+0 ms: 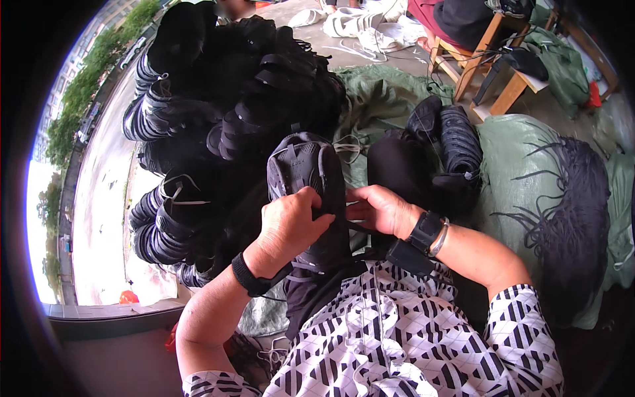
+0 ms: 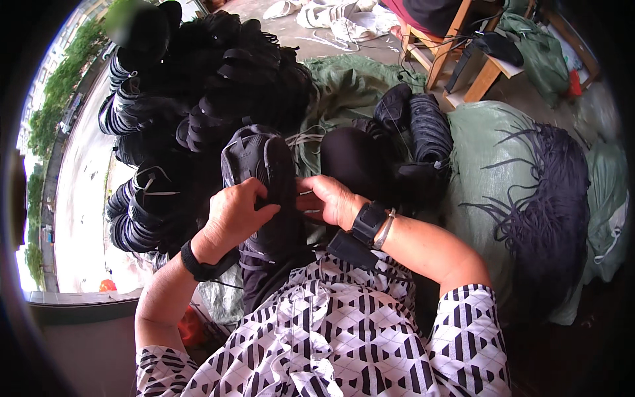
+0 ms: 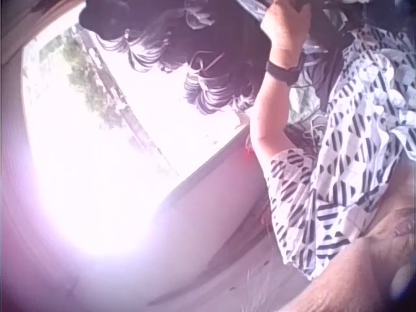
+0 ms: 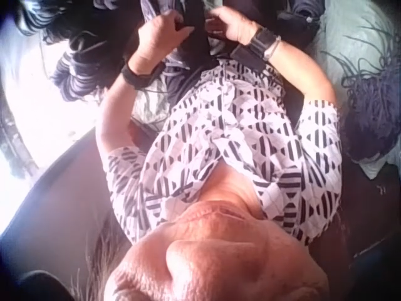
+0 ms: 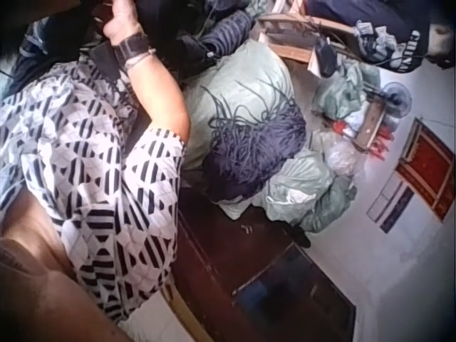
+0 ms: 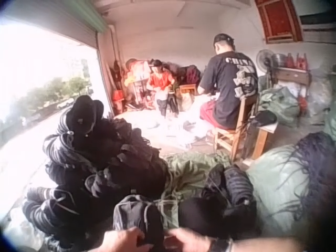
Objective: The person picks up a shoe from a pile and laces it by hand, threading a shoelace through the eyelets and pulling it tight. After finishing, they set the shoe aside and pick up another shoe to repeat the process.
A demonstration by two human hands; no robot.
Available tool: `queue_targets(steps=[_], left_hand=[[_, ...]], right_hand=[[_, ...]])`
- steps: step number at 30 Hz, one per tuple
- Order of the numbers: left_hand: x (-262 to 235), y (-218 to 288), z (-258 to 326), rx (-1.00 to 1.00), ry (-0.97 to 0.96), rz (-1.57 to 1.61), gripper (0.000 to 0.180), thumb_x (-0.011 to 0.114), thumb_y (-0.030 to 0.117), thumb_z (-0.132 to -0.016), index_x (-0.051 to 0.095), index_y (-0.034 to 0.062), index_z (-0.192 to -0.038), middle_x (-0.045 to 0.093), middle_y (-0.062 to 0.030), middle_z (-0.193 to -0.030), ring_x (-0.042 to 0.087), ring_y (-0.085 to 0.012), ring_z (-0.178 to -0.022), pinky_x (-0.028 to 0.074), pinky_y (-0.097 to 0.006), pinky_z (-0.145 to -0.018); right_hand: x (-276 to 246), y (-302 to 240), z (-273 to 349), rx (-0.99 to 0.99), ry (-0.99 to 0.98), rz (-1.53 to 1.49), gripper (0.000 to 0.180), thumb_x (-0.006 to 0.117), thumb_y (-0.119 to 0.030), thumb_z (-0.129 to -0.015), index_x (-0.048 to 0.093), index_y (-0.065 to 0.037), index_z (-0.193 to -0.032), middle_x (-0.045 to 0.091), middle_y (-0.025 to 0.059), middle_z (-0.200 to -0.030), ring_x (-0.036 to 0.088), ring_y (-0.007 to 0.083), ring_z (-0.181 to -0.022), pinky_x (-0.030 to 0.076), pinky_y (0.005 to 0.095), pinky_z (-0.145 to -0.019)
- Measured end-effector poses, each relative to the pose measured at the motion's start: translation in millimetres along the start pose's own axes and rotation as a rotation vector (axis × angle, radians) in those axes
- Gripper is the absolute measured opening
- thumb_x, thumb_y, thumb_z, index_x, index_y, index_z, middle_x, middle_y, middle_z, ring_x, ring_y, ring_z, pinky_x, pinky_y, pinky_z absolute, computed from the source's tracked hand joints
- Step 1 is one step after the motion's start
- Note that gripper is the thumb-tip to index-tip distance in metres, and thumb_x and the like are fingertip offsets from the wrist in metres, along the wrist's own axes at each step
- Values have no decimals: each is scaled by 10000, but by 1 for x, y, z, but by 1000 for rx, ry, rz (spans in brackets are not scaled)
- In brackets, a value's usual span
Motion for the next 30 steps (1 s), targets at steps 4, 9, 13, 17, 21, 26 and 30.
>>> queue_targets(steps=[4,9,13,17,21,26,30], left_hand=[[-16,-20,2,-14,51,126,324,756,258,-714,601,36,-892,628,-82,-692,624,-187,-617,489,-297,-569],[-19,-35,15,-91,25,1005,236,718,159,-802,547,20,-887,567,28,-680,492,-8,-580,382,-163,-487],[-11,-33,26,-112,17,1165,219,717,116,-804,541,23,-897,598,13,-722,509,-17,-621,411,-167,-546],[-1,-21,26,-45,3,1109,224,715,91,-806,523,18,-897,589,21,-691,508,-7,-634,409,-168,-555],[0,-18,17,-20,50,1220,222,708,85,-813,516,16,-899,587,21,-710,520,-9,-669,431,-163,-599],[9,-20,16,-5,121,1118,198,695,41,-807,505,18,-856,539,43,-670,483,2,-631,394,-155,-564],[15,-15,20,-3,196,1148,171,670,9,-813,502,25,-837,508,58,-656,464,9,-621,374,-152,-554]], right_hand=[[7,-12,-1,-105,-361,-191,213,496,-189,-900,603,-81,-1050,629,31,-926,599,151,-806,496,305,-714],[35,-50,36,-329,-643,-85,290,488,-95,-910,567,-43,-1184,655,78,-1044,637,183,-963,543,326,-783],[45,-59,43,-325,-659,129,265,517,-46,-887,594,-42,-1141,671,74,-999,673,159,-808,565,252,-602],[41,-48,31,-329,-722,396,202,524,-13,-875,654,-40,-1027,685,71,-897,673,153,-732,568,275,-574],[42,-45,25,-413,-600,140,200,534,-6,-868,661,-50,-1016,683,60,-905,664,138,-687,552,260,-529],[55,-53,36,-512,-500,468,178,659,-48,-833,664,-33,-1011,674,23,-968,611,86,-876,509,260,-780],[56,-60,52,-937,-390,638,170,670,-56,-830,665,-29,-998,674,-6,-942,581,52,-852,495,241,-767]])
Point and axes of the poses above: each hand's wrist, its own z-axis away from the middle knuckle, its own x-axis out of the palm, y = z × x, the point moved 5 cm from there along -z, towards the middle knuckle
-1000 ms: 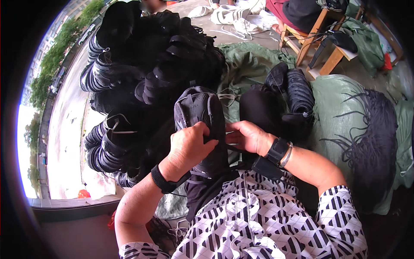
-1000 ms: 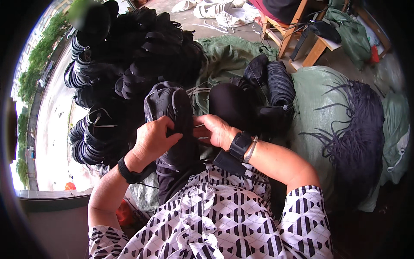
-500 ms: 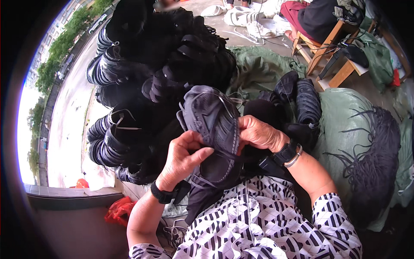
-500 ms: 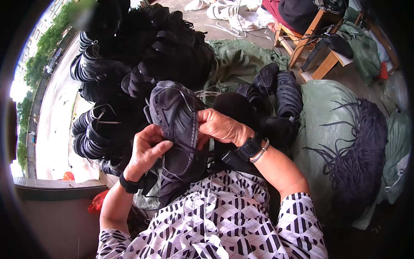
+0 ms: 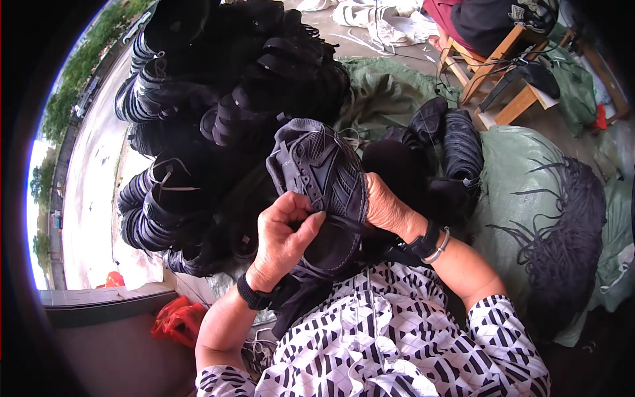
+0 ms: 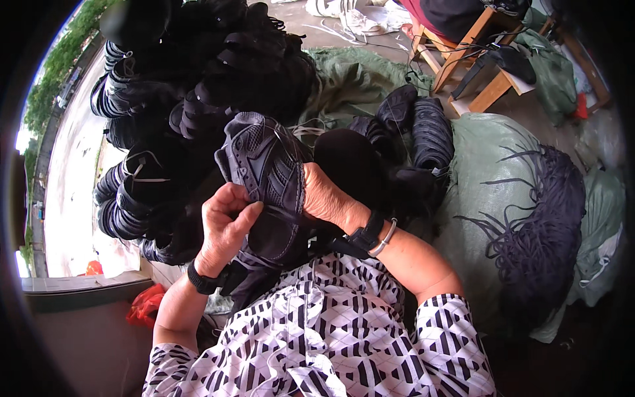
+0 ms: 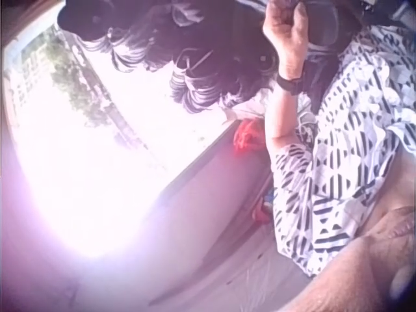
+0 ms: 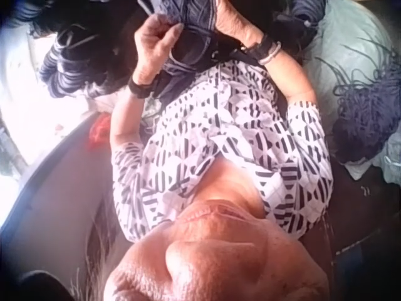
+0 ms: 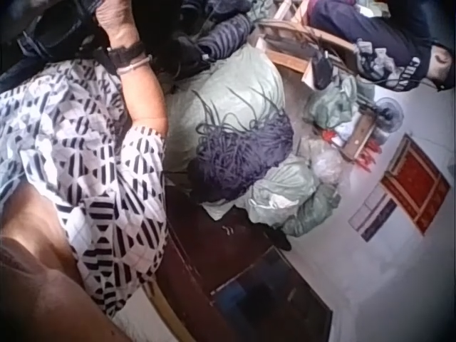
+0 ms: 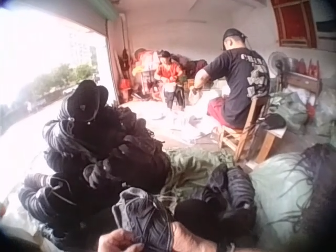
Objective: The person picks up a shoe from a pile and laces it by hand, threading a shoelace through the eyelets and pulling it tight. After finishing, they set the shoe aside and pick up another shoe to repeat the process.
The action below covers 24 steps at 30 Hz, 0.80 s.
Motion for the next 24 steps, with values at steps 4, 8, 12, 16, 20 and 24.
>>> queue_targets(steps=[4,8,12,16,20,24], left_hand=[[1,-2,-4,-8,-23,72,165,658,-5,-817,498,30,-836,510,59,-677,481,7,-643,389,-152,-575],[2,-6,-6,35,-1,92,163,660,-7,-815,506,29,-857,538,51,-720,508,0,-682,409,-156,-616],[1,-3,-6,-57,95,174,175,675,2,-801,552,20,-923,582,36,-752,520,-7,-690,420,-159,-635],[-6,-10,-12,-157,-67,203,137,679,33,-801,595,49,-908,594,48,-740,492,9,-617,377,-137,-540],[-7,-12,-18,-182,-120,259,109,674,72,-820,603,83,-902,582,68,-717,478,14,-582,363,-140,-510],[-12,-10,-19,-248,-144,422,49,621,124,-861,611,99,-902,512,100,-650,415,17,-539,339,-143,-516]], right_hand=[[2,13,3,135,-44,-256,271,670,-73,-837,618,-32,-1099,647,2,-1037,565,57,-915,487,240,-814],[-2,10,-5,108,-69,-173,347,662,-67,-840,573,-43,-1174,613,0,-1115,551,68,-970,473,251,-865],[-3,10,-4,7,-87,-53,354,663,-65,-838,572,-43,-1180,617,3,-1107,554,80,-978,463,257,-882],[-4,9,4,14,-93,2,359,663,-59,-836,572,-45,-1183,617,5,-1107,550,78,-987,461,258,-883],[-1,9,3,68,-58,-140,342,673,-51,-824,591,-40,-1156,629,4,-1084,561,79,-966,465,259,-871],[2,-5,3,-19,20,43,287,678,-40,-808,623,-14,-1089,659,11,-1001,573,74,-911,474,249,-835]])
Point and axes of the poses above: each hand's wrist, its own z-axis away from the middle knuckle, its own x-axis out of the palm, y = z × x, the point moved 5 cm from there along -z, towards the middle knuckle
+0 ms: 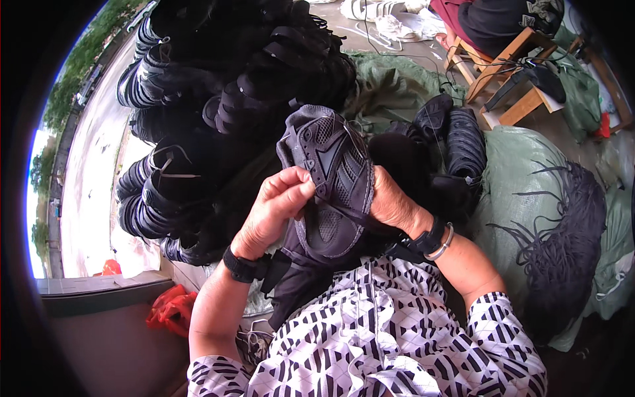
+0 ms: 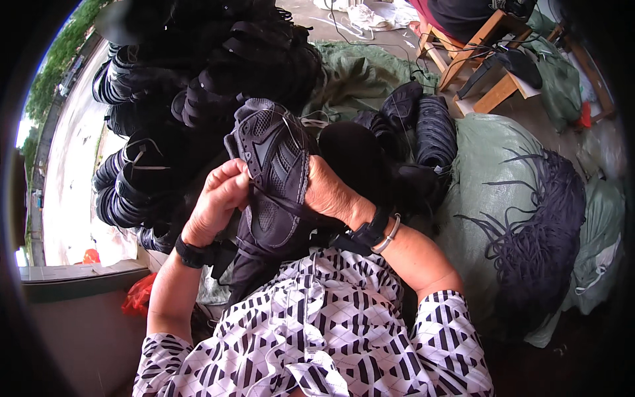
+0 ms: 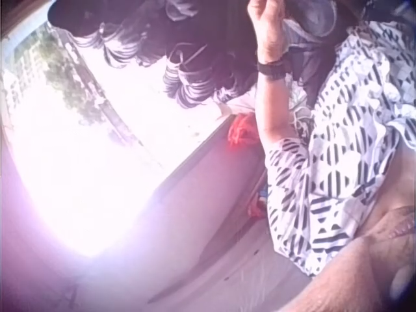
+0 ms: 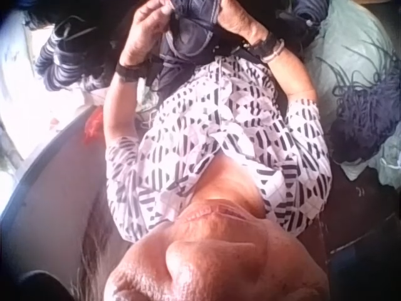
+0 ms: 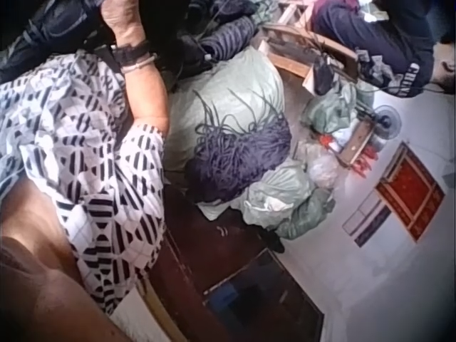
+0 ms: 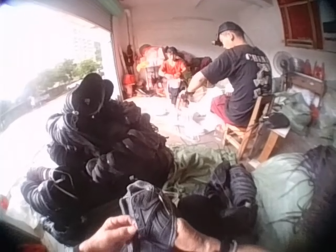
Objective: The person picks up a shoe from a pile and laces it by hand, threading a shoelace through the eyelets and pulling it tight. After finishing, they set the shoe aside and pick up another shoe to repeat the process.
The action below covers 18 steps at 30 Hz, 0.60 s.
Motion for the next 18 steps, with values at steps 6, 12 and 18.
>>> queue_targets(steps=[6,12,18], left_hand=[[25,2,-4,120,-105,-311,108,550,51,-815,625,55,-894,558,69,-716,459,-13,-594,340,-167,-537],[-21,17,-3,127,323,-101,109,554,56,-848,612,58,-941,494,91,-671,400,18,-552,281,-142,-453],[-6,30,-27,128,42,-802,119,545,-4,-802,632,-38,-874,559,42,-698,473,-7,-673,401,-190,-593]], right_hand=[[-24,15,-9,7,161,54,172,582,-29,-838,640,11,-995,675,23,-920,568,62,-830,491,251,-753],[-7,23,1,356,-86,-80,141,529,-25,-831,668,-25,-852,621,-9,-656,542,43,-547,429,219,-479],[0,28,2,351,-73,-65,153,495,4,-831,646,-15,-852,630,27,-679,566,71,-556,453,226,-492]])
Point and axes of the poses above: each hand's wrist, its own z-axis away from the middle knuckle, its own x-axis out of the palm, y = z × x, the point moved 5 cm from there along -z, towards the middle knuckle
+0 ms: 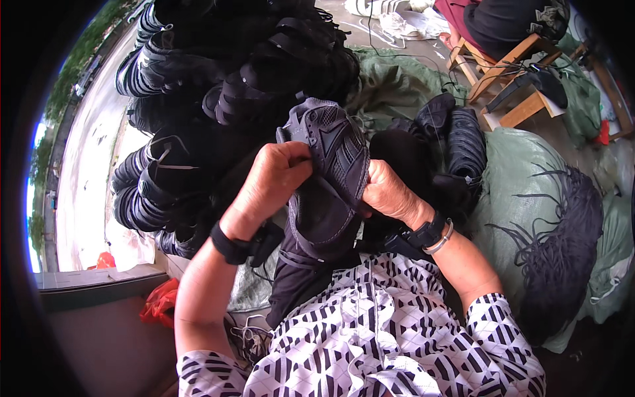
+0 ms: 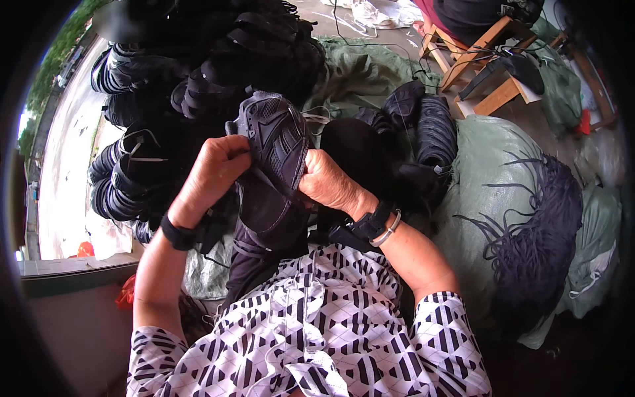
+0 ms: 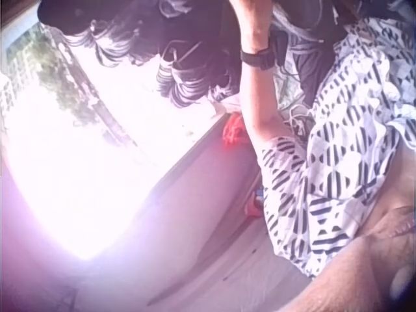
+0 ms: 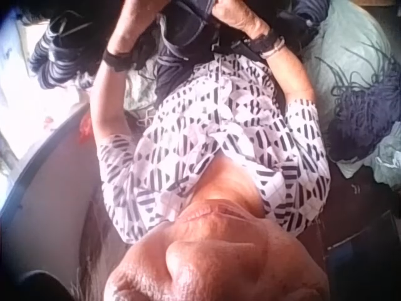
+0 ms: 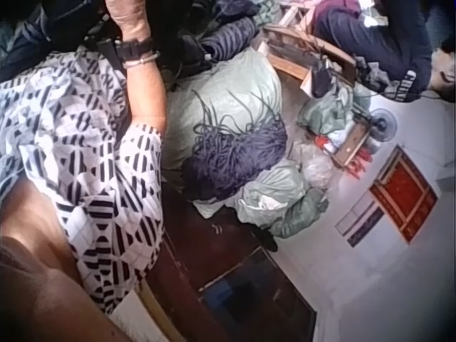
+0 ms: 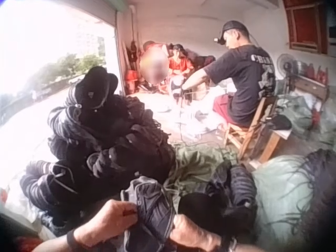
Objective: The person picks up a shoe from a pile and laces it by hand, threading a shoelace through the eyelets and pulling it tight. After finishing, they set the shoe aside and pick up another shoe to repeat the process.
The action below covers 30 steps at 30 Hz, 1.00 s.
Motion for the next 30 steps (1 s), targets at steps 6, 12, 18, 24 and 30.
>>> queue_targets(steps=[6,12,18,24,30], left_hand=[[1,5,-15,-27,-237,-60,102,560,35,-802,642,-24,-809,549,45,-645,478,-11,-639,411,-200,-564],[4,-6,-26,-183,-555,127,128,555,88,-842,625,5,-775,431,47,-522,380,-35,-449,294,-226,-405],[12,-14,-21,-385,-545,512,199,556,210,-919,582,43,-813,406,64,-529,346,-22,-437,258,-195,-403],[19,-5,-13,-281,-321,420,251,520,245,-926,535,67,-750,414,68,-540,333,-9,-442,250,-188,-407],[26,-21,11,-169,20,515,218,545,223,-922,587,22,-850,497,36,-621,449,-34,-541,363,-189,-482]], right_hand=[[-4,-9,5,-498,523,366,168,665,-66,-795,619,31,-925,693,77,-813,619,97,-743,512,278,-649],[-5,-8,-4,-337,394,-59,81,645,-14,-814,643,-1,-893,665,-14,-851,556,38,-764,502,234,-662],[-7,-3,-6,-280,380,-105,146,617,-8,-842,635,-6,-987,651,-8,-930,566,50,-825,507,228,-718],[-18,0,8,162,104,-421,155,549,-121,-910,608,-7,-998,661,49,-877,628,105,-696,525,234,-611],[-71,-33,90,296,-275,-63,291,546,-195,-920,579,37,-1092,652,118,-803,627,131,-647,515,247,-619]])
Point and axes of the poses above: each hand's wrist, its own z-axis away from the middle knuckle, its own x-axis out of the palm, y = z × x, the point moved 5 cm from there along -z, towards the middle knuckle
